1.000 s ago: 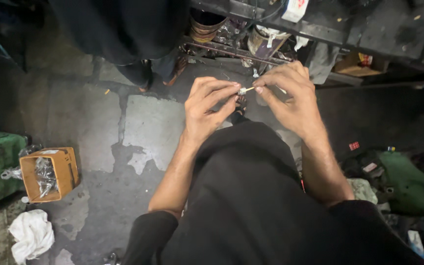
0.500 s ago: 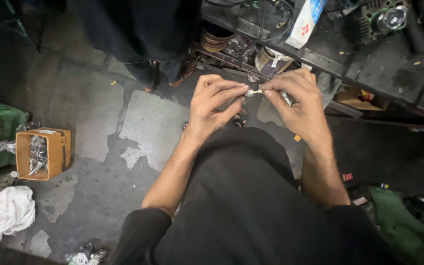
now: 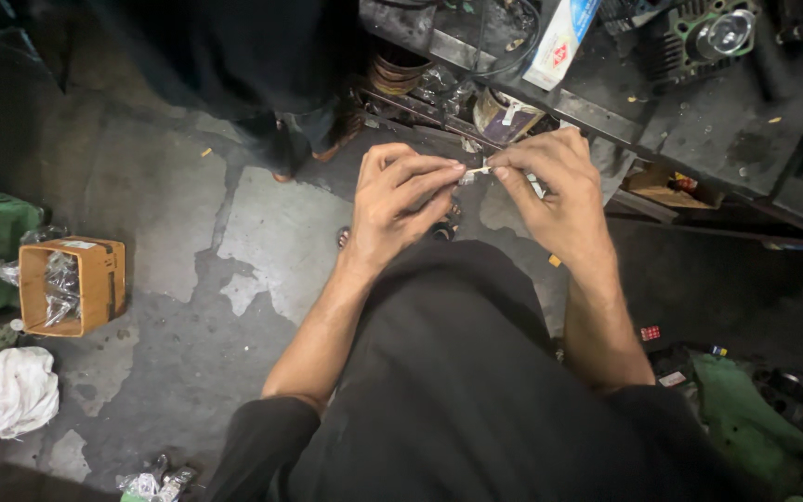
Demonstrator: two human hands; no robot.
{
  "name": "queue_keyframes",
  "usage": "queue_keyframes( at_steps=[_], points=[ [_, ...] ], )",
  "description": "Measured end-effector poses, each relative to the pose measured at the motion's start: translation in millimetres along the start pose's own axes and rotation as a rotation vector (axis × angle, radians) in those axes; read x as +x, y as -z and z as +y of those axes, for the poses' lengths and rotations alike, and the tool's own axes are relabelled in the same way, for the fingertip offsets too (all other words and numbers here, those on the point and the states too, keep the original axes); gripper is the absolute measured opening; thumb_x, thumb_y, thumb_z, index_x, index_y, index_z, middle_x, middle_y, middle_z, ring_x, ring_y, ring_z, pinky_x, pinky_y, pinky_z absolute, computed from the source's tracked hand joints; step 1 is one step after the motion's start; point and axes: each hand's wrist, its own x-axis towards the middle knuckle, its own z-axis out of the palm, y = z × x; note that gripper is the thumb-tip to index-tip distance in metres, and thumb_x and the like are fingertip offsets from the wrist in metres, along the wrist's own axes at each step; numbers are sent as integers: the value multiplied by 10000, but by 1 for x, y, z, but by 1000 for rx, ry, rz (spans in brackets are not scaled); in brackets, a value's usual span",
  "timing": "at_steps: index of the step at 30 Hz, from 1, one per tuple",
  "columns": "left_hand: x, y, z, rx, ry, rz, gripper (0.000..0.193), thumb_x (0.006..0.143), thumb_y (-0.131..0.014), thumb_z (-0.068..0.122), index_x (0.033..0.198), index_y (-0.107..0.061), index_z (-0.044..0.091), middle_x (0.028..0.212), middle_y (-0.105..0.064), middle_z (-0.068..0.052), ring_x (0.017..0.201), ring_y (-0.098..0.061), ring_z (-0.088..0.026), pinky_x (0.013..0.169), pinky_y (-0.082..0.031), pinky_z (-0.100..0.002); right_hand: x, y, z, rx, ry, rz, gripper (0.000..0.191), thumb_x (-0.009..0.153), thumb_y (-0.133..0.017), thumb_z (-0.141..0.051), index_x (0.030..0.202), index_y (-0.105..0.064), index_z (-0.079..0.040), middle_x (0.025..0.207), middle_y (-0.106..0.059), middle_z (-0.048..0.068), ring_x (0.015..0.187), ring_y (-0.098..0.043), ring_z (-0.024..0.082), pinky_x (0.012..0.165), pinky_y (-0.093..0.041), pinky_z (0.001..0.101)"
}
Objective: The person holds a box of abrasive paper, tears off a strip, and sands a small metal engine component by hand while seated. They then place a metal rod in a bench vise and work on it with a long file, repositioning it as they go.
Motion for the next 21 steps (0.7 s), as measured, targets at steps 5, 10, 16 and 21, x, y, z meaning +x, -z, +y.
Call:
queue_keyframes(
  at_steps=[5, 10, 16, 21],
  points=[
    [-1, -9, 3, -15, 5, -9, 375, 823, -874, 38, 1165, -759, 140, 1163, -728, 45, 1033, -586, -206, 970, -481, -342, -10, 4, 5, -25, -19, 3, 110, 976, -788, -72, 1082, -759, -70, 1075, -734, 49, 1051, -605, 251, 989, -446, 371],
    [-2, -15, 8, -36, -20, -21, 391, 819, -889, 54, 1176, -757, 142, 1166, -720, 42, 1032, -588, -204, 959, -477, -337, -17, 6, 8, -106, -16, 25, 94, 997, -785, -91, 1088, -760, -86, 1072, -735, 29, 1063, -594, 248, 993, -410, 374],
    [-4, -22, 10, -14, -25, -29, 390, 820, -889, 50, 1178, -762, 144, 1172, -724, 42, 1033, -588, -205, 955, -478, -332, -23, 9, 12, -130, -33, 13, 80, 1012, -778, -109, 1088, -758, -93, 1085, -735, 19, 1077, -592, 241, 1003, -400, 376],
    [-4, -24, 9, -9, -9, -49, 395, 813, -891, 61, 1179, -761, 136, 1181, -723, 34, 1035, -586, -215, 956, -478, -336, -24, 11, 16, -97, -46, 22, 117, 976, -805, -117, 1085, -765, -103, 1082, -729, 19, 1077, -584, 245, 1016, -402, 377]
  ],
)
